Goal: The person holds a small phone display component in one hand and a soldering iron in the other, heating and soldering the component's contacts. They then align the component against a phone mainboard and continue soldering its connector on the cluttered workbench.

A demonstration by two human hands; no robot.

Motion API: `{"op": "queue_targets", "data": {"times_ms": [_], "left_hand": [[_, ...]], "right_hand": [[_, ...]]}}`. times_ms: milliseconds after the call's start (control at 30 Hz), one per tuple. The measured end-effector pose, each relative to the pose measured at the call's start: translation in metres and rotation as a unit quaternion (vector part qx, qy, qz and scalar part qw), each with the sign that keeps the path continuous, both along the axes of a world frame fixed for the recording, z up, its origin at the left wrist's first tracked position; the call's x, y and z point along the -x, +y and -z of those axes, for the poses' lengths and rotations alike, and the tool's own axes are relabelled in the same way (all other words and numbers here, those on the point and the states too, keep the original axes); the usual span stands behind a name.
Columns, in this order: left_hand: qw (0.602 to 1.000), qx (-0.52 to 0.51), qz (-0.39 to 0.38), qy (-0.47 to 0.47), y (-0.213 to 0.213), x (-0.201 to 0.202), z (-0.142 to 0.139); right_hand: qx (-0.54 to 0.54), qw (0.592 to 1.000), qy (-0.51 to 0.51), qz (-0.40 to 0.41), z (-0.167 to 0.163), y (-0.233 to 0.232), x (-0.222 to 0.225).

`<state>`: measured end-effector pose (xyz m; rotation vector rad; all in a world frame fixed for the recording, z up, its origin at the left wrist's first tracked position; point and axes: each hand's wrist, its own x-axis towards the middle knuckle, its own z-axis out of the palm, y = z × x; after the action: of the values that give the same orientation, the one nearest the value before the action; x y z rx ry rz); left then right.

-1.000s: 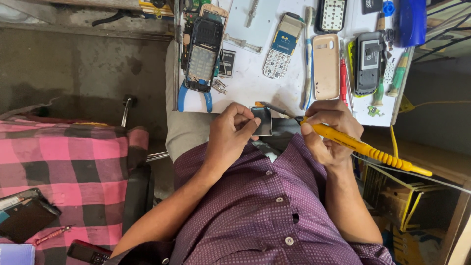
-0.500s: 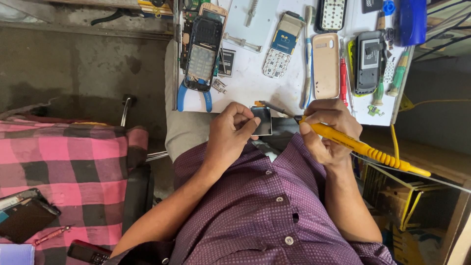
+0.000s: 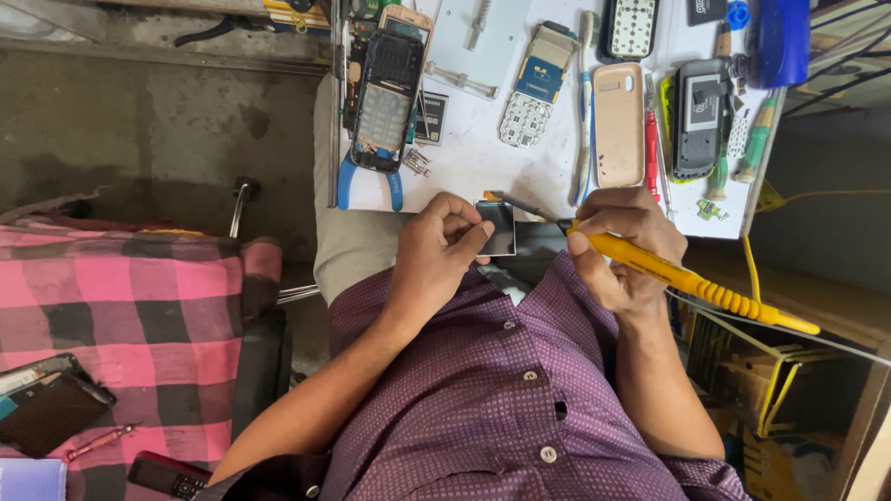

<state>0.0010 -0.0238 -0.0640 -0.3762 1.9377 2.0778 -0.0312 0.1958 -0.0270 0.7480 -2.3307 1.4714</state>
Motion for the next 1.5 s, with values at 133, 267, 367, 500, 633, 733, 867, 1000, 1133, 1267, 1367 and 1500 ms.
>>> {"op": "queue_targets", "data": {"times_ms": [133, 267, 367, 500, 633, 733, 867, 1000, 1133, 1267, 1367, 1500], "left_hand": [[1.0, 0.003, 0.001, 0.004, -0.0006, 0.0009, -0.0008], [1.0, 0.017, 0.006, 0.008, -0.0013, 0.0013, -0.0012], [1.0, 0.017, 0.01, -0.002, -0.0017, 0.0009, -0.0009], [1.0, 0.008, 0.0, 0.018, -0.0006, 0.0016, 0.0003], [1.0, 0.013, 0.002, 0.01, -0.001, 0.0019, 0.0008], [1.0, 0.02, 0.005, 0.005, -0.0013, 0.0019, 0.0013], [1.0, 0.006, -0.001, 0.019, -0.0005, 0.0013, 0.0027], [1.0, -0.002, -0.003, 0.019, 0.0005, 0.0003, 0.0042], [1.0, 0.001, -0.001, 0.012, 0.0001, 0.0004, 0.004], [1.0, 0.01, 0.004, 0.006, -0.0004, 0.0006, 0.003], [1.0, -0.006, -0.001, 0.011, -0.0001, 0.0009, 0.0028], [1.0, -0.002, -0.002, 0.008, -0.0001, 0.0012, 0.003]], "right_hand": [[0.0, 1.0, 0.001, -0.002, -0.001, -0.0008, 0.0008], [-0.012, 1.0, -0.001, 0.004, -0.003, -0.0015, -0.0005], [-0.014, 1.0, 0.003, 0.003, -0.0033, -0.0025, -0.0006], [-0.021, 1.0, 0.012, 0.009, -0.0034, -0.0024, 0.0011], [-0.013, 1.0, 0.001, 0.003, -0.0038, -0.0026, 0.0008], [-0.01, 1.0, -0.001, 0.002, -0.0035, -0.0032, 0.0015], [-0.012, 1.0, 0.002, 0.003, -0.0036, -0.0035, 0.0015], [-0.026, 1.0, 0.012, 0.003, -0.0035, -0.0036, 0.0016], [-0.015, 1.0, 0.005, 0.002, -0.0037, -0.0043, 0.0022], [-0.017, 1.0, 0.003, 0.003, -0.005, -0.0048, 0.0018], [-0.017, 1.0, 0.003, 0.001, -0.0055, -0.0056, 0.0024], [-0.023, 1.0, 0.008, -0.002, -0.0067, -0.006, 0.0021]]}}
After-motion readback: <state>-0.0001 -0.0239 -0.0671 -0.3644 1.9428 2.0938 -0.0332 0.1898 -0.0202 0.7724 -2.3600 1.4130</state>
